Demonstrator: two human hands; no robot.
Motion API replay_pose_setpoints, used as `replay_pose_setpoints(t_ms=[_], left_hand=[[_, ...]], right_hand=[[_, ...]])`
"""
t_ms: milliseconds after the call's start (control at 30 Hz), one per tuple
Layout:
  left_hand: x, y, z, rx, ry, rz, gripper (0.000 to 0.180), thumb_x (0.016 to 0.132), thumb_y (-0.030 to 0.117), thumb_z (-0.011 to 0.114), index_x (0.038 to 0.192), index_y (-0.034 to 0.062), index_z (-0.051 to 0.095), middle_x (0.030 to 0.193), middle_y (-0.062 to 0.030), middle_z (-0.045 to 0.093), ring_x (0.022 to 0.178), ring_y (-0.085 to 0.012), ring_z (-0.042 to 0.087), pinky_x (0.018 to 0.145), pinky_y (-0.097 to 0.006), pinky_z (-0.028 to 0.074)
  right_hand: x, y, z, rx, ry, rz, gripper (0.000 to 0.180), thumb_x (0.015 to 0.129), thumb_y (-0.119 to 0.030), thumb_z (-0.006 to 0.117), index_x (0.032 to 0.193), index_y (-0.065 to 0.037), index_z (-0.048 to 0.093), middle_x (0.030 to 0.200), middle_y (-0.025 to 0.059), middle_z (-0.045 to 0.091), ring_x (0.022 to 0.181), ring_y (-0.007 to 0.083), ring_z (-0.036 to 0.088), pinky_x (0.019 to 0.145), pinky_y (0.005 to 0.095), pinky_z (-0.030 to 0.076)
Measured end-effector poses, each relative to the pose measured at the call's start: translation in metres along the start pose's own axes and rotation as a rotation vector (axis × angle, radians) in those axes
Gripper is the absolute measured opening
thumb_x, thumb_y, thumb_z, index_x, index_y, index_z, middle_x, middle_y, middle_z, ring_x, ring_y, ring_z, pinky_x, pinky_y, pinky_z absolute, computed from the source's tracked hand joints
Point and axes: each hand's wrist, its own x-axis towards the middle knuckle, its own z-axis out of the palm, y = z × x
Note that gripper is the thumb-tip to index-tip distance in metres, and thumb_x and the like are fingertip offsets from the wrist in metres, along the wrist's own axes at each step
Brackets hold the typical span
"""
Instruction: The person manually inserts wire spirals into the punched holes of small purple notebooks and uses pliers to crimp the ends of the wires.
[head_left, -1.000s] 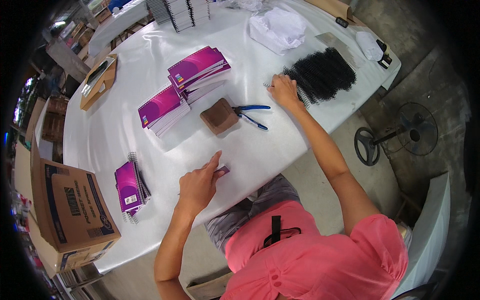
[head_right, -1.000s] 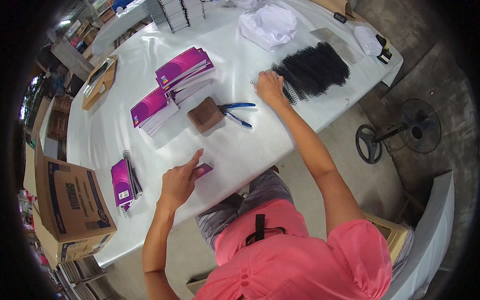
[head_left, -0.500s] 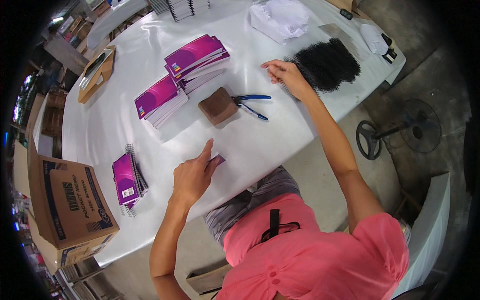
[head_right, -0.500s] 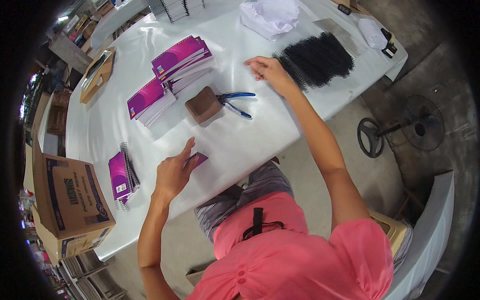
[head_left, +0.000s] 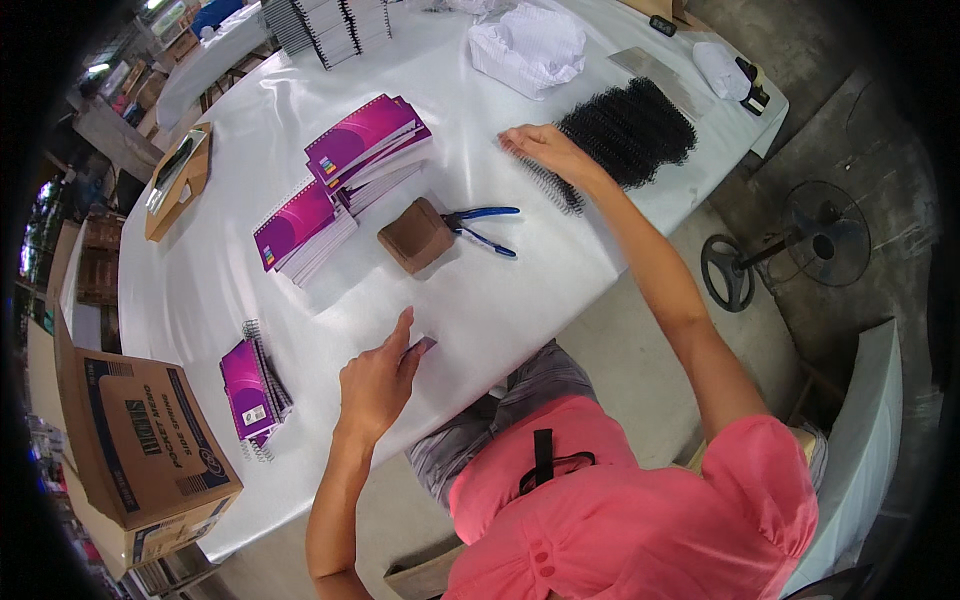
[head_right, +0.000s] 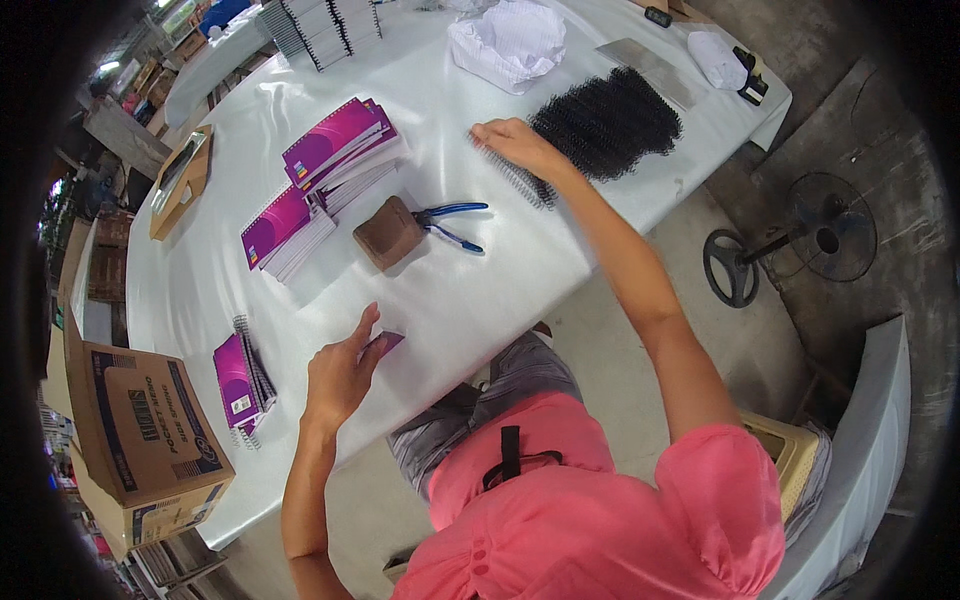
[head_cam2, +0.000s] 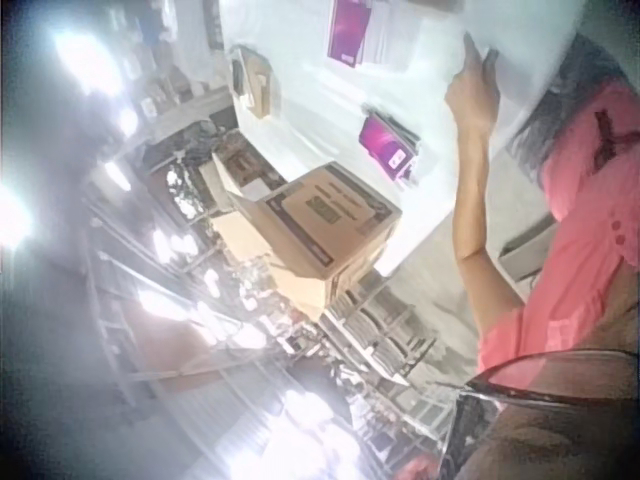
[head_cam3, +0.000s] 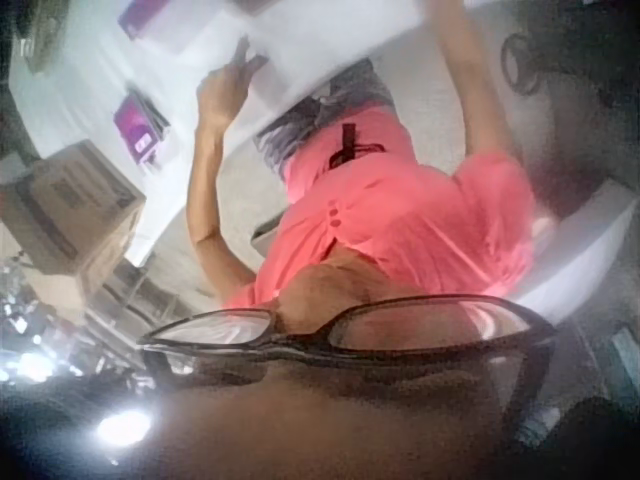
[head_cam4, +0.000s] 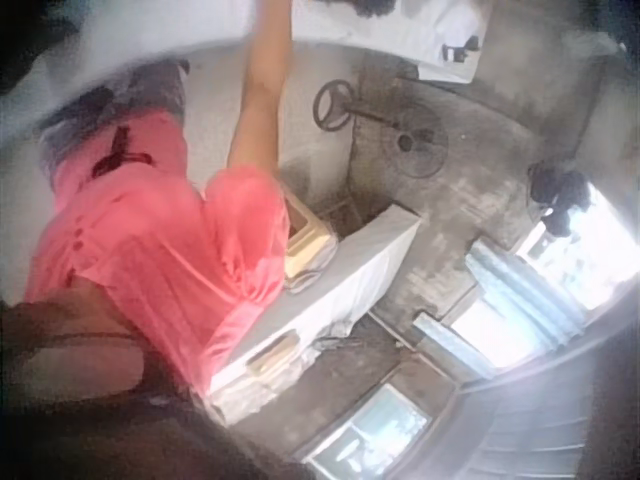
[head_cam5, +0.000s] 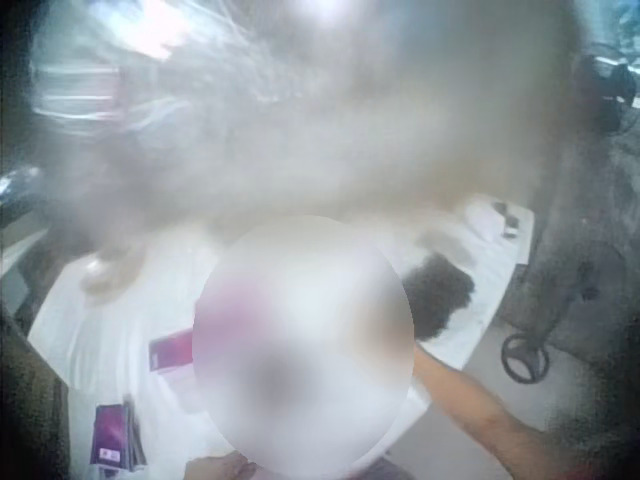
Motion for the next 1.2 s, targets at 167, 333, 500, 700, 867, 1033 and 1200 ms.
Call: replay_pose_setpoints(t_ms=[167, 333, 500, 700, 867, 1033, 1200], left_hand=[[0.0, 0.003, 0.0, 0.039, -0.004, 0.025, 0.052, 0.095, 0.028, 0.059, 0.142, 0.0126, 0.044, 0.096, -0.012, 0.072, 0.074, -0.034, 0.068, 0.061, -0.045, 0.051], [0.0, 0.004, -0.002, 0.048, -0.001, 0.043, 0.051, 0.095, 0.027, 0.059, 0.142, 0.0121, 0.045, 0.101, -0.0113, 0.071, 0.073, -0.0333, 0.068, 0.061, -0.045, 0.051], [0.002, 0.0, 0.007, 0.009, 0.065, 0.104, 0.052, 0.095, 0.028, 0.059, 0.142, 0.0132, 0.044, 0.105, -0.01, 0.07, 0.074, -0.0327, 0.068, 0.061, -0.045, 0.052], [0.001, -0.002, 0.005, 0.004, 0.058, 0.032, 0.053, 0.095, 0.034, 0.058, 0.144, 0.0198, 0.044, 0.079, -0.0121, 0.068, 0.069, -0.0348, 0.066, 0.062, -0.044, 0.048], [0.005, 0.005, -0.006, 0.055, -0.014, 0.026, 0.051, 0.097, 0.037, 0.054, 0.142, 0.0137, 0.045, 0.094, -0.0094, 0.071, 0.071, -0.0326, 0.067, 0.058, -0.045, 0.05], [0.002, 0.003, -0.004, 0.032, -0.011, 0.016, 0.05, 0.097, 0.037, 0.054, 0.14, 0.0129, 0.047, 0.09, -0.0108, 0.071, 0.069, -0.0332, 0.067, 0.057, -0.045, 0.049], [0.003, 0.002, -0.001, 0.008, 0.032, 0.02, 0.054, 0.095, 0.038, 0.057, 0.143, 0.0169, 0.045, 0.083, -0.0141, 0.07, 0.074, -0.0355, 0.067, 0.063, -0.044, 0.049]], right_hand=[[-0.021, -0.011, 0.024, -1.274, 0.391, -0.02, 0.029, 0.087, -0.024, 0.065, 0.102, 0.001, 0.069, 0.107, 0.0234, 0.066, 0.1, 0.0361, 0.066, 0.09, 0.0443, 0.052], [-0.019, -0.004, 0.013, -1.233, 0.331, 0.001, 0.028, 0.085, -0.021, 0.063, 0.098, 0.003, 0.068, 0.103, 0.0255, 0.067, 0.094, 0.0396, 0.067, 0.083, 0.047, 0.053], [-0.015, -0.032, -0.032, 0.123, 0.345, 0.039, 0.029, 0.099, -0.017, 0.046, 0.091, 0.005, 0.063, 0.069, 0.0019, 0.057, 0.053, 0.0098, 0.051, 0.047, 0.0247, 0.044], [-0.078, -0.07, 0.055, -0.28, -0.191, -0.211, 0.017, 0.098, -0.017, 0.056, 0.099, -0.002, 0.065, 0.076, 0.0012, 0.06, 0.063, 0.006, 0.051, 0.057, 0.022, 0.043], [-0.134, -0.047, 0.145, -0.365, -0.346, -0.381, 0.023, 0.089, -0.006, 0.064, 0.111, -0.01, 0.07, 0.089, 0.0058, 0.068, 0.08, 0.0185, 0.062, 0.073, 0.0319, 0.049], [-0.133, -0.034, 0.163, -0.347, -0.272, -0.51, 0.018, 0.085, -0.011, 0.069, 0.103, -0.012, 0.072, 0.09, 0.0055, 0.066, 0.082, 0.026, 0.06, 0.074, 0.0371, 0.049], [-0.13, -0.025, 0.168, -0.302, -0.267, -0.543, 0.02, 0.081, -0.008, 0.072, 0.101, -0.012, 0.073, 0.091, 0.0044, 0.066, 0.084, 0.025, 0.06, 0.074, 0.0368, 0.049]])
